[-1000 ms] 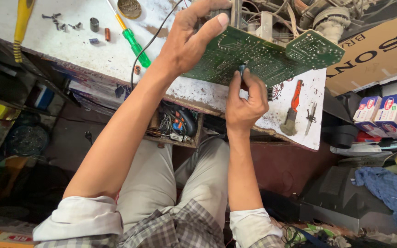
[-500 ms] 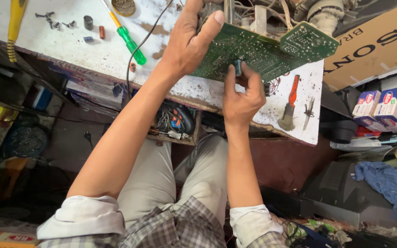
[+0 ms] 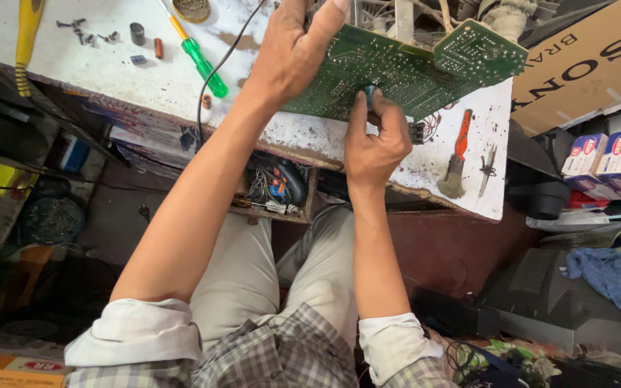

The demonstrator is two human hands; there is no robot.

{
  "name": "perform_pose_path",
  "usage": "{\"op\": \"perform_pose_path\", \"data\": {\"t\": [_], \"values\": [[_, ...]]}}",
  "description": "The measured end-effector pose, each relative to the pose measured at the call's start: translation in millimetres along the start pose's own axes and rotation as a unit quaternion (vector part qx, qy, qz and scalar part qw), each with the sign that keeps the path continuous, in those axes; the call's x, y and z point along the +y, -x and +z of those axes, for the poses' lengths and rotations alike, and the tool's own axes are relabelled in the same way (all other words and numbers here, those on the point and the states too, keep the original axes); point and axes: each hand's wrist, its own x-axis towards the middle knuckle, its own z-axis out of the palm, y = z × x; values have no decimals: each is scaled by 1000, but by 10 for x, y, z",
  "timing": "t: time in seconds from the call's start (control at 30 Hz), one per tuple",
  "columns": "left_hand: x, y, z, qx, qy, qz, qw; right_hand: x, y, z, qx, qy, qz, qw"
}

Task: The person sits on the floor and works on a circuit board and an open electronics chassis. They insert and remove small cylindrical components, use a soldering iron on the board, and handle wires and other parts within the chassis.

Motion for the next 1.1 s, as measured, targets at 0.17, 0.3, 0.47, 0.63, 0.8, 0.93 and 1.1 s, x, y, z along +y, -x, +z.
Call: {"op": "perform_pose_path", "data": {"t": [0.17,0.3,0.47,0.63,0.8,0.93,1.1], "values": [[-53,-68,-29,-39,7,-15,999,27,4,2,-3,-14,3,1000],[-71,-66,-61,-48,-12,10,999,25,15,27,3,-28,-2,1000],[-40,-83,-82,-64,40,62,995,3,-46,-25,-17,-12,14,1000],[-48,-97,-116,-74,-14,35,997,20,-66,-62,-29,-5,24,999],[-21,-92,-111,-76,-21,-8,997,16,-64,-33,-31,-10,21,999],[52,-16,-2,4,-31,28,999,-18,-36,-11,-25,-6,37,999],[150,33,56,49,-80,94,991,-40,-44,1,-23,-19,45,999]]}}
